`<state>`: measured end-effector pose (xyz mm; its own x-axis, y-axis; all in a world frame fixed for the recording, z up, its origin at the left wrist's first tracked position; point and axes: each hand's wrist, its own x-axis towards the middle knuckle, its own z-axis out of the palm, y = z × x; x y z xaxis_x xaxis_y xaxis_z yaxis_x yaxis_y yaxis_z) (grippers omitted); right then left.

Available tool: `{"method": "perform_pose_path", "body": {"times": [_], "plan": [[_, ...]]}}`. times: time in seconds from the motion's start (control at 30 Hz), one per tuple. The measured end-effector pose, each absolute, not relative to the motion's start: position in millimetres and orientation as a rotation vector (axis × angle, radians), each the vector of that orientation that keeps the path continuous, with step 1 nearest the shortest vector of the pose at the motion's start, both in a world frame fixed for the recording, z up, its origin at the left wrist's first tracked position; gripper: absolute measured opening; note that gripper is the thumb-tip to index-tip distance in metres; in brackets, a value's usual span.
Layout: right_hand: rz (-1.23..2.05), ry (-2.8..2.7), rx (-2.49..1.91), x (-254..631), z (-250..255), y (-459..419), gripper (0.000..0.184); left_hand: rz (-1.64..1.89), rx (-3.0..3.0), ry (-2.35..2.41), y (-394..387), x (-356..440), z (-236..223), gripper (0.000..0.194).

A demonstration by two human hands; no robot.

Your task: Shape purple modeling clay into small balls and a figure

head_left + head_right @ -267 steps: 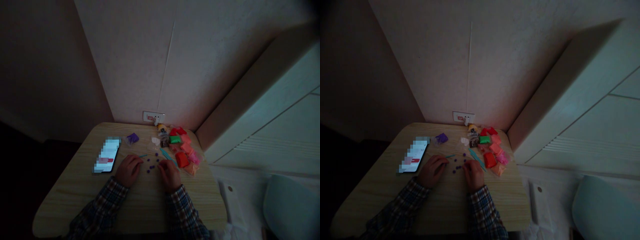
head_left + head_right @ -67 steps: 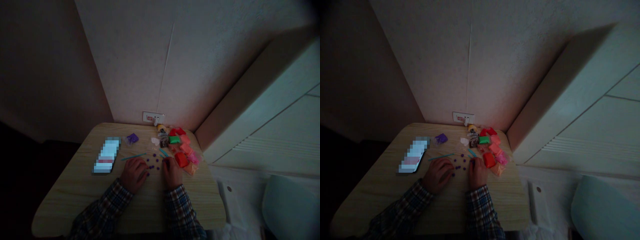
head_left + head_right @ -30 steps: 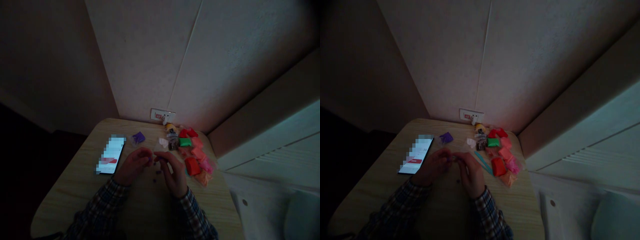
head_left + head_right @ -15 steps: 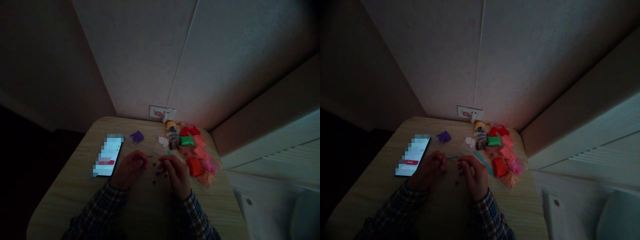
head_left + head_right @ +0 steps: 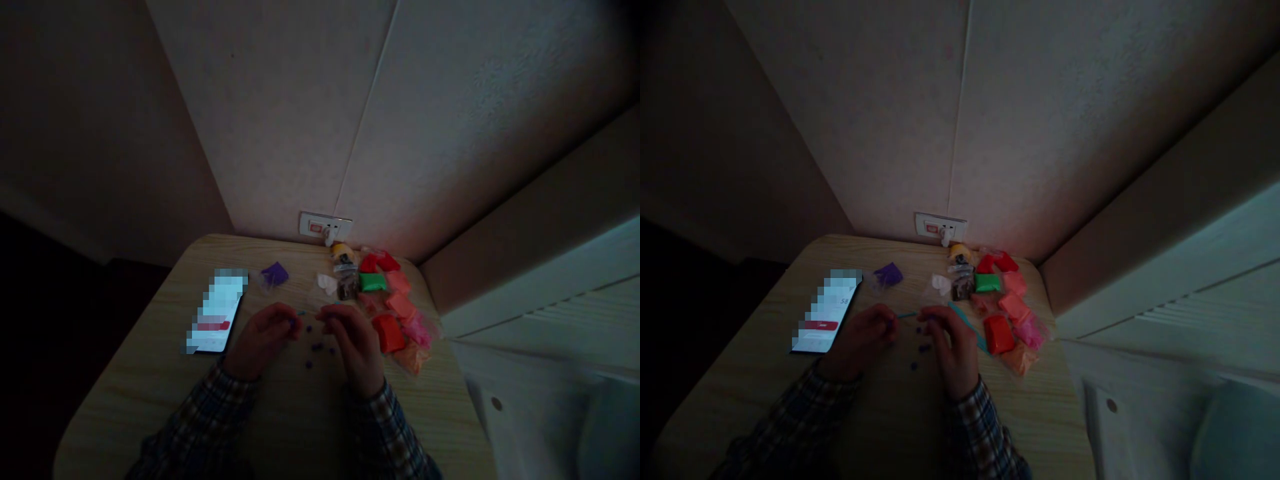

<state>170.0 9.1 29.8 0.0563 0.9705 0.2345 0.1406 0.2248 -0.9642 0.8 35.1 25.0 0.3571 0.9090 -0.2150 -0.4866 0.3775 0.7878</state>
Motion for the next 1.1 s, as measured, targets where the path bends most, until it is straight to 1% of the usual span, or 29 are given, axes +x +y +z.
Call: {"method": "perform_pose_path", "body": {"times": [0.07, 0.17, 0.3, 0.33, 0.43, 0.47, 0.57, 0.6, 0.8, 0.93, 1.03, 1.1], "plan": [[0.931, -1.357, -1.171, 170.6, 28.7, 9.2, 0.016, 0.980, 0.691, 0.726, 34.3, 1.5, 24.9, 0.021], [0.870, -1.310, -1.209, 170.8, 26.2, 9.7, 0.008, 0.993, 0.745, 0.675, 34.6, 3.2, 21.8, 0.027], [0.900, -1.320, -1.189, 169.9, 26.8, 10.5, 0.009, 1.034, 0.847, 0.664, 35.5, 4.7, 20.2, 0.028], [0.920, -1.332, -1.177, 169.8, 27.6, 10.4, 0.011, 1.042, 0.865, 0.670, 35.4, 4.7, 21.0, 0.028], [0.912, -1.343, -1.175, 170.3, 28.9, 9.8, 0.024, 1.029, 0.867, 0.685, 34.6, 4.2, 24.0, 0.025], [0.895, -1.340, -1.191, 170.5, 28.7, 9.7, 0.023, 1.012, 0.847, 0.686, 34.3, 3.9, 24.9, 0.024], [0.886, -1.314, -1.217, 170.5, 26.7, 10.1, 0.009, 0.959, 0.766, 0.688, 33.6, 3.5, 26.3, 0.022], [0.901, -1.305, -1.210, 170.2, 26.2, 10.3, 0.009, 0.953, 0.746, 0.685, 33.5, 3.5, 26.6, 0.023], [0.935, -1.329, -1.184, 169.4, 27.4, 9.6, 0.022, 0.962, 0.747, 0.729, 33.4, 5.1, 27.9, 0.030], [0.874, -1.268, -1.217, 168.7, 27.4, 9.1, 0.011, 0.963, 0.800, 0.730, 33.7, 6.3, 28.2, 0.024], [0.935, -1.269, -1.171, 168.1, 27.7, 7.9, 0.010, 0.974, 0.859, 0.739, 34.0, 6.7, 28.1, 0.020], [0.996, -1.302, -1.126, 168.2, 27.7, 6.6, 0.017, 0.969, 0.888, 0.747, 34.0, 6.7, 28.2, 0.019]]}}
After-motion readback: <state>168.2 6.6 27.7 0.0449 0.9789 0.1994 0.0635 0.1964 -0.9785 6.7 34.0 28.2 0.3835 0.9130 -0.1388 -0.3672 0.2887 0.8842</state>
